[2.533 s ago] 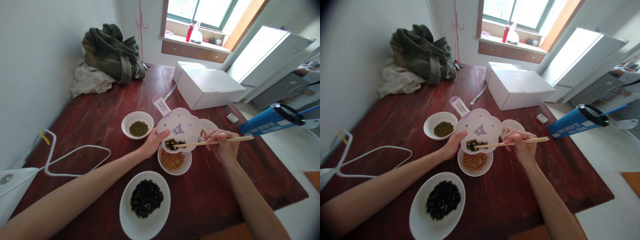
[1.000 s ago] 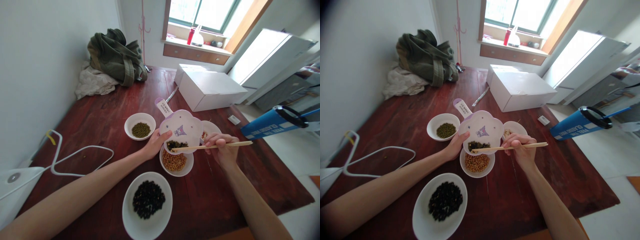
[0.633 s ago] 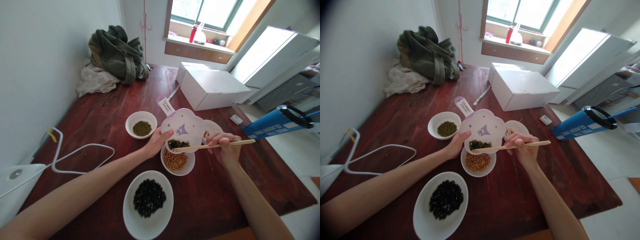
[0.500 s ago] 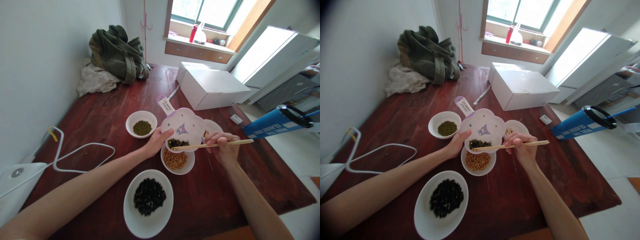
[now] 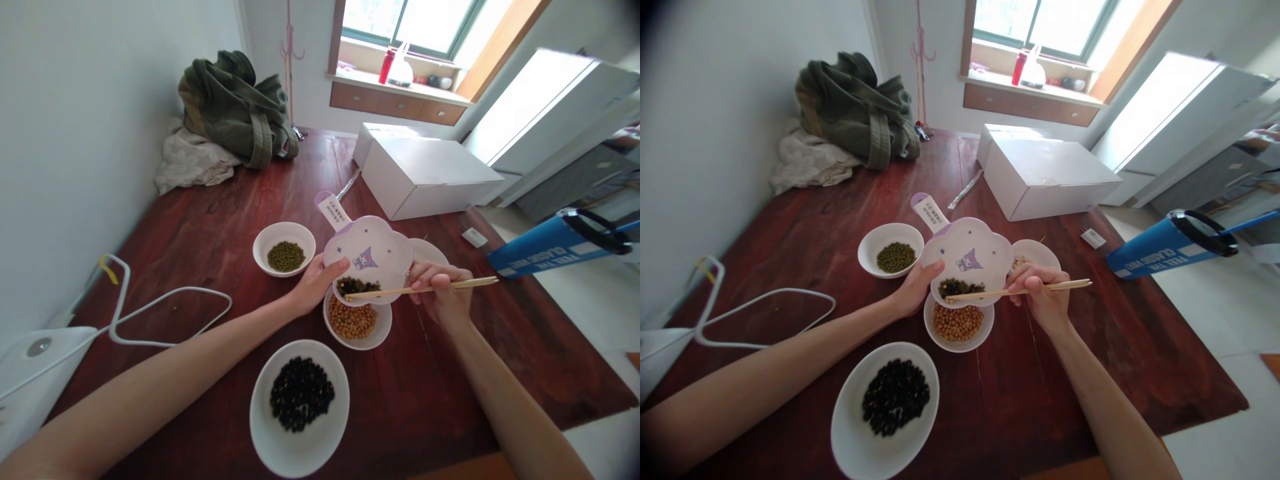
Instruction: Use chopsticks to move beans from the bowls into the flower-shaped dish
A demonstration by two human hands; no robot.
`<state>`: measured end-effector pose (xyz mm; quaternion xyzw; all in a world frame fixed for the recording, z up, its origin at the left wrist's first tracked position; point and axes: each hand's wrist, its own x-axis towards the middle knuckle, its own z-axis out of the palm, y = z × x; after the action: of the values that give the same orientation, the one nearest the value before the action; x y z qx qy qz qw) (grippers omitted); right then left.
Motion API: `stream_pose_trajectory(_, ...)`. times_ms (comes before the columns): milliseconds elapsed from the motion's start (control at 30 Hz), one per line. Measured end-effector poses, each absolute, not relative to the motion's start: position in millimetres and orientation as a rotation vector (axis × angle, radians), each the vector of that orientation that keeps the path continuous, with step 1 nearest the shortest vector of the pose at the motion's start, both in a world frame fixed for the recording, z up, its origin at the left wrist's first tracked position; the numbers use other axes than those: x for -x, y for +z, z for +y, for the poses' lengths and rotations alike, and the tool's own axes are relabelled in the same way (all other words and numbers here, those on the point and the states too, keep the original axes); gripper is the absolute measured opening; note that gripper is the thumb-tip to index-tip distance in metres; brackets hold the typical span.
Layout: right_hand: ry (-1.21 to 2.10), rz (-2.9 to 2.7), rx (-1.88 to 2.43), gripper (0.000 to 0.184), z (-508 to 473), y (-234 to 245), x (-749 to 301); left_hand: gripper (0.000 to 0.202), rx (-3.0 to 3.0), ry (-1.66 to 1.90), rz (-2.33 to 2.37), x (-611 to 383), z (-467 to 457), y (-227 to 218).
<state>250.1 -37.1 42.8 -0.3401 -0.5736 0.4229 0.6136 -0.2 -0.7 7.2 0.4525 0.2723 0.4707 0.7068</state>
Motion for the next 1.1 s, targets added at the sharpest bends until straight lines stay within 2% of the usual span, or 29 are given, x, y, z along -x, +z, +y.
stream_pose_trajectory(400, 0.883, -1.350, 0.720, 0.059, -40, 53, -258, 0.068, -0.995, 1.042, 0.598, 0, -1, 5)
stream_pose_trajectory(667, 0.739, -1.797, 0.669, 0.044, -56, 76, -249, 0.069, -0.991, 1.037, 0.593, 0, -1, 6)
stream_pose_trajectory(1100, 0.703, -1.872, 0.691, 0.042, -56, 60, -240, 0.064, -0.986, 1.044, 0.585, 0, -1, 6)
